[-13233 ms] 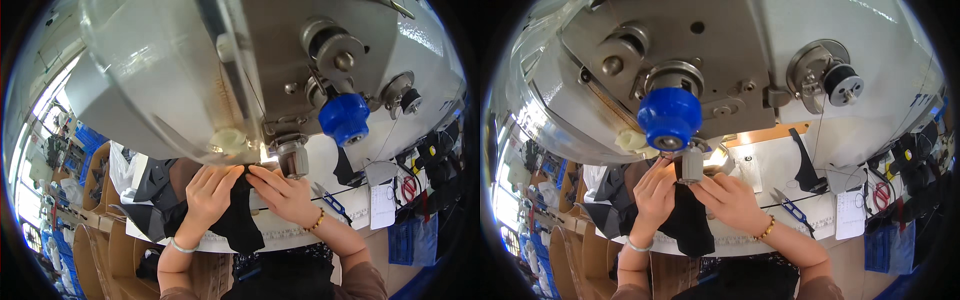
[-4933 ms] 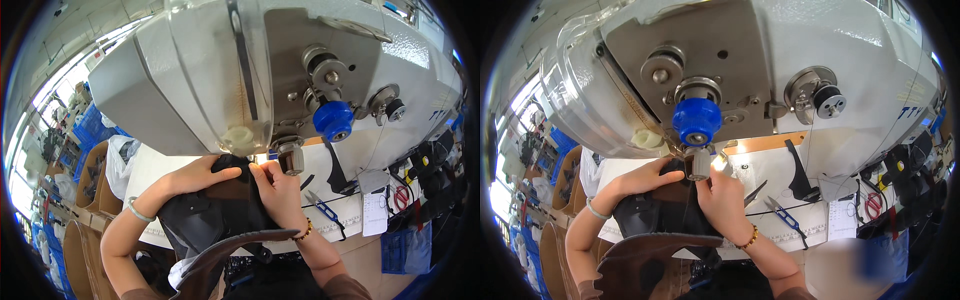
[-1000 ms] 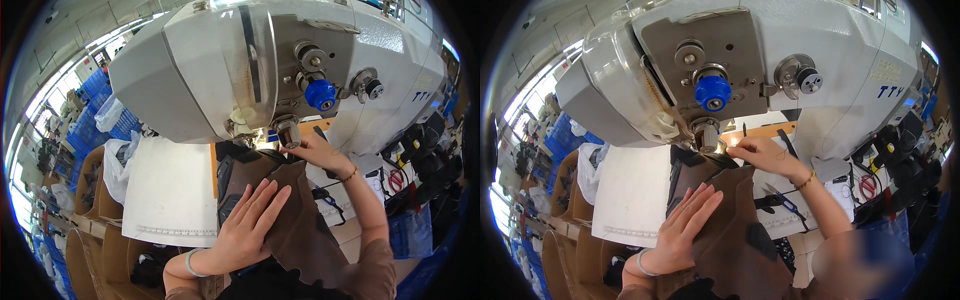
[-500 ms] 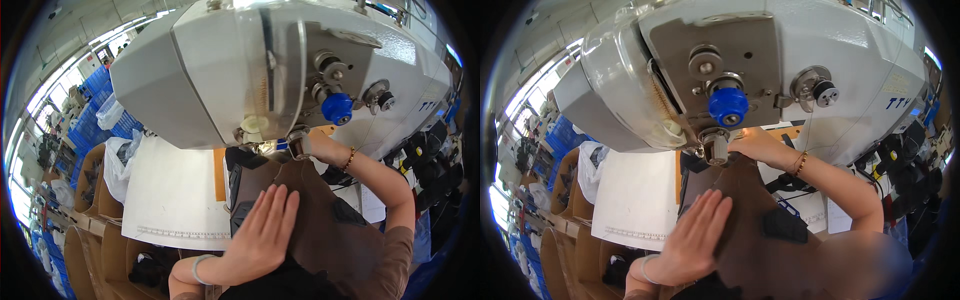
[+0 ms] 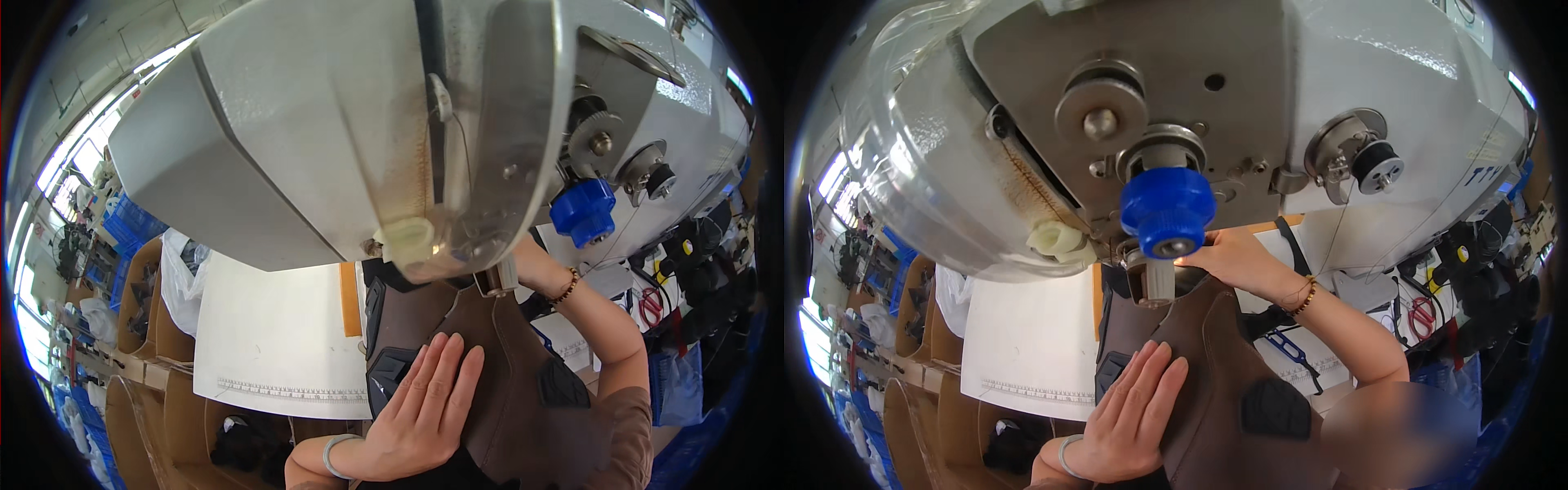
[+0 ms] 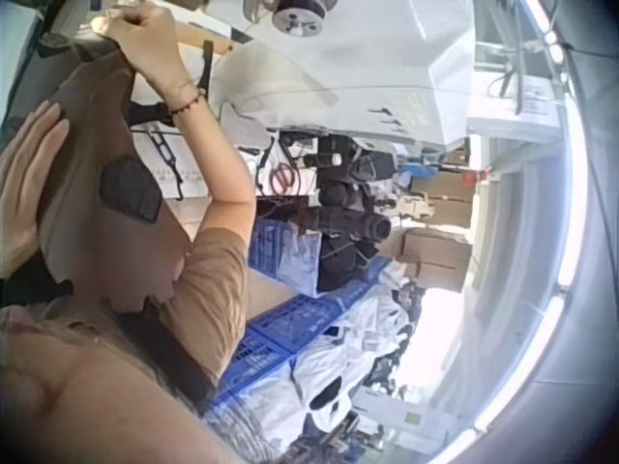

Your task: The person sews shoe upper parts together using a sewing machine, aligning the panels and guiding the material under the needle.

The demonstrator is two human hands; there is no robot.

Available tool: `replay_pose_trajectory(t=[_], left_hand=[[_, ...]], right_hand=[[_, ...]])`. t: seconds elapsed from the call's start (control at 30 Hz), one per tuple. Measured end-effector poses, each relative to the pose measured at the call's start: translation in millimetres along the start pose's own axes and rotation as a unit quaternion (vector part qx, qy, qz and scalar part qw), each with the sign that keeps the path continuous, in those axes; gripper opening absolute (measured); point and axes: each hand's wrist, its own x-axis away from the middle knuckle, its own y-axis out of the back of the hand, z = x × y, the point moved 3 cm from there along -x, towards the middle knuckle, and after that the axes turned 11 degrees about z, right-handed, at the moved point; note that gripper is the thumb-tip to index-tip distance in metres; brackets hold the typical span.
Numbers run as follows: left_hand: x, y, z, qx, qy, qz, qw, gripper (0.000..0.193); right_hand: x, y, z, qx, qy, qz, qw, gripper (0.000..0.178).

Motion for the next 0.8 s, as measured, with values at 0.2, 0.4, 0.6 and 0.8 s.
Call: replay_pose_trajectory(t=[0.2, 0.4, 0.6, 0.8], left_hand=[[4, 5, 12, 0.074, -0.010, 0.007, 0.997, 0.044], [2, 6, 15, 0.079, -0.015, -0.010, 0.997, 0.048], [-1, 8, 15, 0.070, -0.026, -0.007, 0.997, 0.048], [-1, 14, 25, 0.070, -0.030, 0.003, 0.997, 0.047]], right_hand=[[-2, 0, -10, 0.037, -0.011, 0.032, 0.999, 0.037], [-15, -1, -20, 0.102, 0.165, -0.006, 0.981, 0.026], [-10, 4, -32, -0.080, 0.133, 0.031, 0.987, 0.032], [-5, 1, -19, -0.126, 0.128, 0.040, 0.983, 0.034]])
